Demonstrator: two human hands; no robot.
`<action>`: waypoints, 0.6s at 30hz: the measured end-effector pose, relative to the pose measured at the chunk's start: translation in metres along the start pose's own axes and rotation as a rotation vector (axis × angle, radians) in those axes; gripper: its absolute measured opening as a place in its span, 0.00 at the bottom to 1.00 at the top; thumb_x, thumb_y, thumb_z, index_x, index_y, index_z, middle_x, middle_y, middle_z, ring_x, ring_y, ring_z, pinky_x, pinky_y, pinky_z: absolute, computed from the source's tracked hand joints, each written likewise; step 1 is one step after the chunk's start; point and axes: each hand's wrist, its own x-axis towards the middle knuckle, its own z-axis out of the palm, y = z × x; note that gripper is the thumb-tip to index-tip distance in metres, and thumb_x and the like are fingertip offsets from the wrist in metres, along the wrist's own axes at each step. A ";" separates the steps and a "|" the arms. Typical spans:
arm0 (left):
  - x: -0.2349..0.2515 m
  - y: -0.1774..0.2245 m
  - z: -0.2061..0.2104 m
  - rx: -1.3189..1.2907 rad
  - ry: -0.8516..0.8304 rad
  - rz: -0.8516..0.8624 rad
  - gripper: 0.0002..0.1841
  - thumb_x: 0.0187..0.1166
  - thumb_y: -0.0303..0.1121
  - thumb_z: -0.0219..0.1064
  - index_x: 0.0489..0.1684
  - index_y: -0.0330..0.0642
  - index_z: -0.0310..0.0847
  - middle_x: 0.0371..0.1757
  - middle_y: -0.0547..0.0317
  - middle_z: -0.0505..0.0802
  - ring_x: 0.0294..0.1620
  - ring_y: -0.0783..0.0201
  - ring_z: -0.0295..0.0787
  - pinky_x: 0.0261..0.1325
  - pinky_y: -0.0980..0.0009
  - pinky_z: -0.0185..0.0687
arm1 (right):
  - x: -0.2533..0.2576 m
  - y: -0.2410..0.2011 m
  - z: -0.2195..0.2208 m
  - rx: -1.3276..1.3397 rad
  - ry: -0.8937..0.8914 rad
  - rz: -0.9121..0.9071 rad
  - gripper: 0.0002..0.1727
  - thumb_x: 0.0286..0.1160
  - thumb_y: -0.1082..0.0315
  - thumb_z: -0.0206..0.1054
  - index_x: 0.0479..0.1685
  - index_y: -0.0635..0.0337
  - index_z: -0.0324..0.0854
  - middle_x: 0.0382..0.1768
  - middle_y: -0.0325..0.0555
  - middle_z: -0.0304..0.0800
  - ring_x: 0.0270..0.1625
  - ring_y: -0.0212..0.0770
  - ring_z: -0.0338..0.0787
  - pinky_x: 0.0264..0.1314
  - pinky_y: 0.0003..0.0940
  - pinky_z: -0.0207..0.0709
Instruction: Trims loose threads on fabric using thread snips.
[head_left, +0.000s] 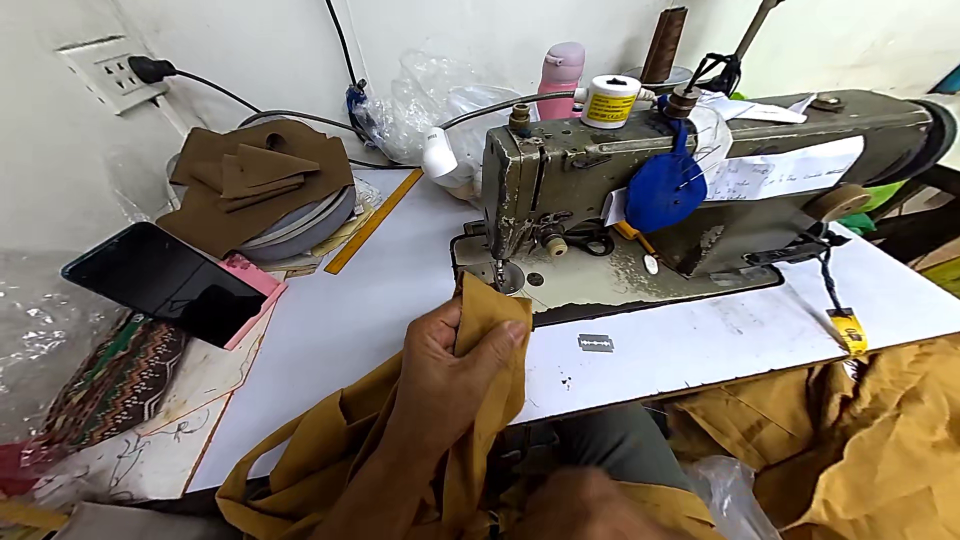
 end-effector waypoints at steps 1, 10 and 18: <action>0.002 -0.001 -0.001 -0.010 0.004 0.001 0.07 0.75 0.31 0.75 0.44 0.40 0.90 0.33 0.53 0.94 0.31 0.62 0.93 0.37 0.69 0.93 | 0.000 -0.003 0.004 0.018 -0.008 0.009 0.23 0.92 0.51 0.55 0.37 0.59 0.86 0.27 0.49 0.88 0.33 0.47 0.91 0.37 0.47 0.83; 0.000 0.003 0.004 -0.046 -0.016 0.044 0.06 0.74 0.31 0.76 0.42 0.40 0.90 0.33 0.53 0.94 0.33 0.64 0.93 0.39 0.70 0.93 | 0.017 0.043 -0.020 -0.258 0.472 0.170 0.23 0.91 0.47 0.55 0.38 0.57 0.81 0.19 0.35 0.75 0.20 0.28 0.74 0.20 0.24 0.66; -0.002 0.006 0.004 -0.014 -0.028 0.084 0.06 0.74 0.31 0.76 0.42 0.40 0.90 0.33 0.54 0.94 0.32 0.65 0.93 0.38 0.72 0.92 | 0.017 0.044 -0.021 -0.305 0.426 0.148 0.24 0.94 0.48 0.50 0.39 0.56 0.81 0.19 0.36 0.75 0.21 0.30 0.77 0.20 0.27 0.67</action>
